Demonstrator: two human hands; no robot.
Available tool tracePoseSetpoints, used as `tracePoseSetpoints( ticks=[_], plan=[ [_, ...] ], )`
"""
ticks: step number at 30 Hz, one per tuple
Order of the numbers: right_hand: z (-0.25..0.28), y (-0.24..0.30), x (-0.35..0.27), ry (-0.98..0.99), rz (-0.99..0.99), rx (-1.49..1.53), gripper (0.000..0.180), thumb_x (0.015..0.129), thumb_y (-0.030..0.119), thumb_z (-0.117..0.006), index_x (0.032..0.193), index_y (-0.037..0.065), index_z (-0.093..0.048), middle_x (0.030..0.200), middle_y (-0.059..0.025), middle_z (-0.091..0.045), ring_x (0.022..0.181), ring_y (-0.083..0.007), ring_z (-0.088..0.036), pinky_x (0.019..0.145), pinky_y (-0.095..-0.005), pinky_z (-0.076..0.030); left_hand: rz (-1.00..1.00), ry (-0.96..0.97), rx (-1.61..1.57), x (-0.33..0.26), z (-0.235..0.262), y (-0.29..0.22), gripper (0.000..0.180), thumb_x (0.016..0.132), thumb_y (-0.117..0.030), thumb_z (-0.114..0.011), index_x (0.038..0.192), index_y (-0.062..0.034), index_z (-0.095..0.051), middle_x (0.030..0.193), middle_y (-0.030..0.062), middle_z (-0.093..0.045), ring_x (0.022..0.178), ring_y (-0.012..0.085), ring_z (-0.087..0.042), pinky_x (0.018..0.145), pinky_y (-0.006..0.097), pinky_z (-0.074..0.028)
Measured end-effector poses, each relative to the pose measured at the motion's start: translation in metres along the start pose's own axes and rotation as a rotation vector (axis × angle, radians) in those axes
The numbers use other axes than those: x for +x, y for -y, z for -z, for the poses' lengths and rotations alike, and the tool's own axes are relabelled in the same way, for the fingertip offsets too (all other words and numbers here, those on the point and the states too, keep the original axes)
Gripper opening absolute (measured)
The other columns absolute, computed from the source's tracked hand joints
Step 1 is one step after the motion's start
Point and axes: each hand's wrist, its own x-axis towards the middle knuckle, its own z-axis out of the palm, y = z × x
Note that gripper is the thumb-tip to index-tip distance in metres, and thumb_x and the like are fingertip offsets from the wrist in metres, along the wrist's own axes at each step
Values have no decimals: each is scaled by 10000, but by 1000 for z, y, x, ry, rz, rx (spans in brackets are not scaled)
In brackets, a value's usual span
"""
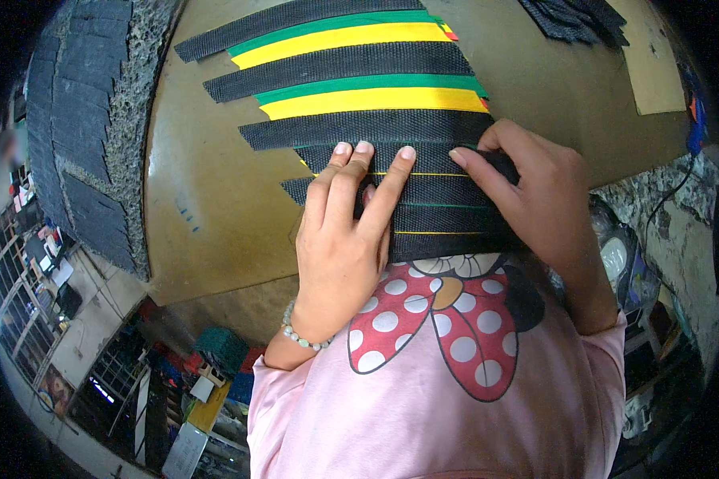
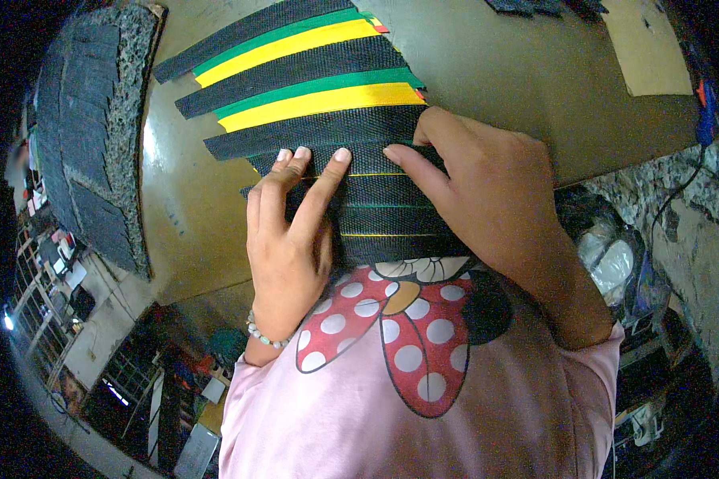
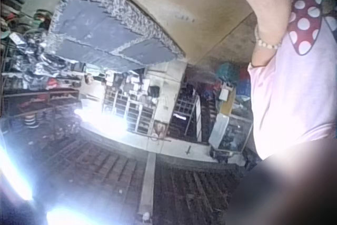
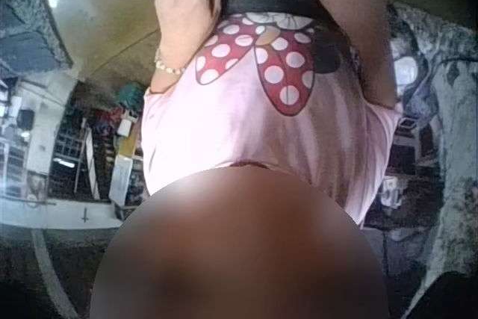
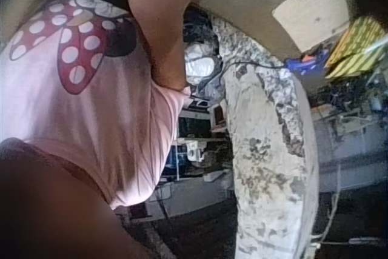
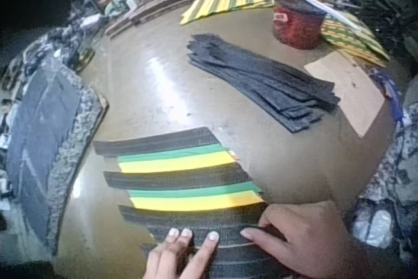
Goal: The person aligns and presses black fabric strips onto a stack of green and yellow striped fabric pieces on a work table. They repeatedly pick up black strips, position them along the edges, and smooth them down by hand. The person flips the stack to show the patterned side and continues attaching strips.
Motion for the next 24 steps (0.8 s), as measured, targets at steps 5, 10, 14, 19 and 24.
tracePoseSetpoints(
  ticks=[5,10,14,19,24],
  plan=[
    [-4,-2,-1,-12,-2,13,276,869,345,-696,849,84,-607,753,-132,-664,673,-339,-666,586,-436,-510,18,0,-22,0,3,-3,477,840,8,-597,1279,-172,-649,1225,165,-582,1134,345,-561,949,417,-487],
    [-2,1,0,16,-19,-57,317,885,391,-665,858,82,-602,760,-122,-665,684,-338,-673,590,-441,-518,0,-82,-74,9,1,-12,463,761,-9,-644,1219,-72,-653,1195,152,-579,1120,344,-548,938,428,-470],
    [3,10,-2,53,-98,-183,348,874,416,-672,857,77,-597,760,-120,-664,698,-331,-678,598,-445,-522,-110,-67,-156,16,-7,-19,459,751,-36,-652,1211,-44,-641,1143,108,-598,1080,292,-576,921,391,-475],
    [19,-5,-10,-16,-151,-78,350,826,354,-754,800,40,-602,701,-145,-633,626,-315,-643,564,-398,-477,-101,-46,3,15,-6,-23,448,774,-81,-637,1222,-72,-645,1072,66,-630,1002,230,-621,852,313,-535],
    [20,-20,-14,-33,-126,29,324,823,283,-781,769,20,-600,652,-153,-606,587,-290,-633,537,-370,-449,-121,-49,90,17,-8,-26,450,787,-97,-601,1232,-140,-655,1079,60,-631,988,213,-623,837,297,-541]
  ],
)
